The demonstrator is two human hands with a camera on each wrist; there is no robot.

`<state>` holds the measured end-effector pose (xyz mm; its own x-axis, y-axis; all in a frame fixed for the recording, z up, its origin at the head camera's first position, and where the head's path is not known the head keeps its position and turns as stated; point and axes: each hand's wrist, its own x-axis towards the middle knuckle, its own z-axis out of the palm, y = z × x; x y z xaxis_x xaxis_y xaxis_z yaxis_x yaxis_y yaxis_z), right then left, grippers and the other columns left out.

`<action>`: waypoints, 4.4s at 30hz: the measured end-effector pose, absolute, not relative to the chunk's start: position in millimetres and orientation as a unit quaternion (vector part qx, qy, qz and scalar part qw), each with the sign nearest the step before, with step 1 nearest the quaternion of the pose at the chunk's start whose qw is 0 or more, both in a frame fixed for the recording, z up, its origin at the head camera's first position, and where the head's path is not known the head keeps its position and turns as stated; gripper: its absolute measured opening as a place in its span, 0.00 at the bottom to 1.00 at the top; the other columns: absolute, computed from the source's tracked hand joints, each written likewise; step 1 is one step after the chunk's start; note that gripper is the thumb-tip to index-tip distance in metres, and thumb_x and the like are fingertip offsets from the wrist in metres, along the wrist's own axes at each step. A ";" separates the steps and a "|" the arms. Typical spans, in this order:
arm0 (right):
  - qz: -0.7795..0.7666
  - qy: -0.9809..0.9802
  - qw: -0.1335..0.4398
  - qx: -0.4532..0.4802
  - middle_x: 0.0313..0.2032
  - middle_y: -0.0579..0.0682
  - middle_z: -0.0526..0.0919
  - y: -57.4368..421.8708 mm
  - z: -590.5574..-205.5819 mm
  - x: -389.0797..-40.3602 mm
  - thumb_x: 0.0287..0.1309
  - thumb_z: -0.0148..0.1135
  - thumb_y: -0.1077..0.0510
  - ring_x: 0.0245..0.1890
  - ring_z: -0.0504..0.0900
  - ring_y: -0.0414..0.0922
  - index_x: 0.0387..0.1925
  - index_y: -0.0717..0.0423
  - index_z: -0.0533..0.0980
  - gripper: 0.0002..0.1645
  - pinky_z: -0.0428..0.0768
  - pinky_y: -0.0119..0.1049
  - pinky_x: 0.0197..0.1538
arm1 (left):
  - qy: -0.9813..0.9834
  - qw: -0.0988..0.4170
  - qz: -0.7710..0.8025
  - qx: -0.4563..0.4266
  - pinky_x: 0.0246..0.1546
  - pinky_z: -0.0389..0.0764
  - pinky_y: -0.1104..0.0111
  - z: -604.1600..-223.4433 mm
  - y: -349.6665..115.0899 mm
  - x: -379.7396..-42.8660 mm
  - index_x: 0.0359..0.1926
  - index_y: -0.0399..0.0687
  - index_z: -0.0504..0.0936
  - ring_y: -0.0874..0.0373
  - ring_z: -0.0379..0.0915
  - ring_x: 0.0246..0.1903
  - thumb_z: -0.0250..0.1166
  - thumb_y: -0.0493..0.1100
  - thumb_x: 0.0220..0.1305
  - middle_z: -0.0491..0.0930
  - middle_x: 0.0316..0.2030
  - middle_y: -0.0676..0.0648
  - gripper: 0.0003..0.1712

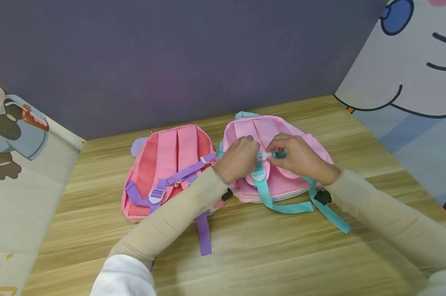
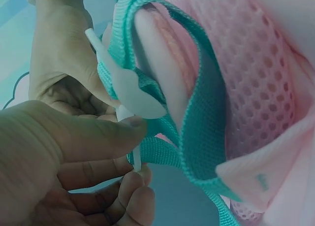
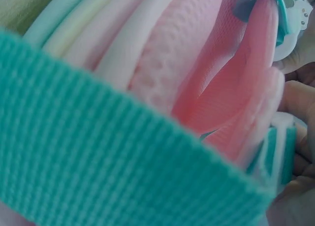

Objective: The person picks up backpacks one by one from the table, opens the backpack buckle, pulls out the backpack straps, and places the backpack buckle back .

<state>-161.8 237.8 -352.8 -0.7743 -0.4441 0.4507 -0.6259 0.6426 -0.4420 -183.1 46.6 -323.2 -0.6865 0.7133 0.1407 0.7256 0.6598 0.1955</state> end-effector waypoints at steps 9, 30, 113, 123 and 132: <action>0.298 -0.895 0.152 0.294 0.29 0.42 0.80 238.2 -353.9 -161.2 0.42 0.75 0.65 0.28 0.74 0.42 0.31 0.56 0.81 0.12 0.74 0.38 0.32 | -0.910 0.026 -0.124 -0.395 0.27 0.71 0.72 -325.0 46.4 -182.7 0.26 0.41 0.80 0.59 0.68 0.26 0.68 0.35 0.52 0.69 0.24 0.49 0.04; 0.299 -0.893 0.164 0.293 0.29 0.42 0.80 241.3 -355.5 -159.5 0.41 0.75 0.66 0.27 0.74 0.41 0.31 0.55 0.81 0.13 0.74 0.36 0.31 | -0.906 0.019 -0.137 -0.400 0.27 0.71 0.71 -325.5 44.6 -182.1 0.25 0.41 0.78 0.58 0.68 0.26 0.69 0.36 0.53 0.69 0.23 0.49 0.07; 0.296 -0.895 0.154 0.296 0.38 0.44 0.81 235.8 -336.6 -161.6 0.51 0.70 0.63 0.37 0.77 0.42 0.45 0.53 0.80 0.17 0.76 0.41 0.40 | -0.912 0.019 -0.184 -0.366 0.26 0.71 0.71 -315.6 33.6 -186.6 0.35 0.44 0.77 0.60 0.68 0.27 0.67 0.40 0.58 0.71 0.27 0.52 0.07; 0.302 -0.889 0.177 0.295 0.37 0.45 0.81 238.7 -339.1 -160.3 0.50 0.70 0.63 0.37 0.76 0.41 0.43 0.54 0.80 0.15 0.76 0.43 0.40 | -0.914 -0.008 -0.208 -0.347 0.32 0.73 0.70 -318.0 33.7 -190.6 0.39 0.41 0.77 0.59 0.71 0.31 0.68 0.40 0.57 0.76 0.33 0.50 0.11; 0.311 -0.884 0.176 0.300 0.37 0.44 0.82 239.9 -342.1 -162.3 0.49 0.72 0.62 0.35 0.77 0.42 0.43 0.53 0.81 0.17 0.75 0.40 0.39 | -0.912 -0.017 -0.213 -0.349 0.30 0.73 0.71 -319.2 34.2 -192.2 0.36 0.41 0.79 0.59 0.72 0.29 0.67 0.40 0.59 0.75 0.30 0.51 0.08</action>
<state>-162.3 239.9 -342.1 -0.7579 -0.4223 0.4973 -0.6405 0.6263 -0.4444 -192.2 34.2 -319.2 -0.7555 0.6446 0.1172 0.6297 0.6650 0.4015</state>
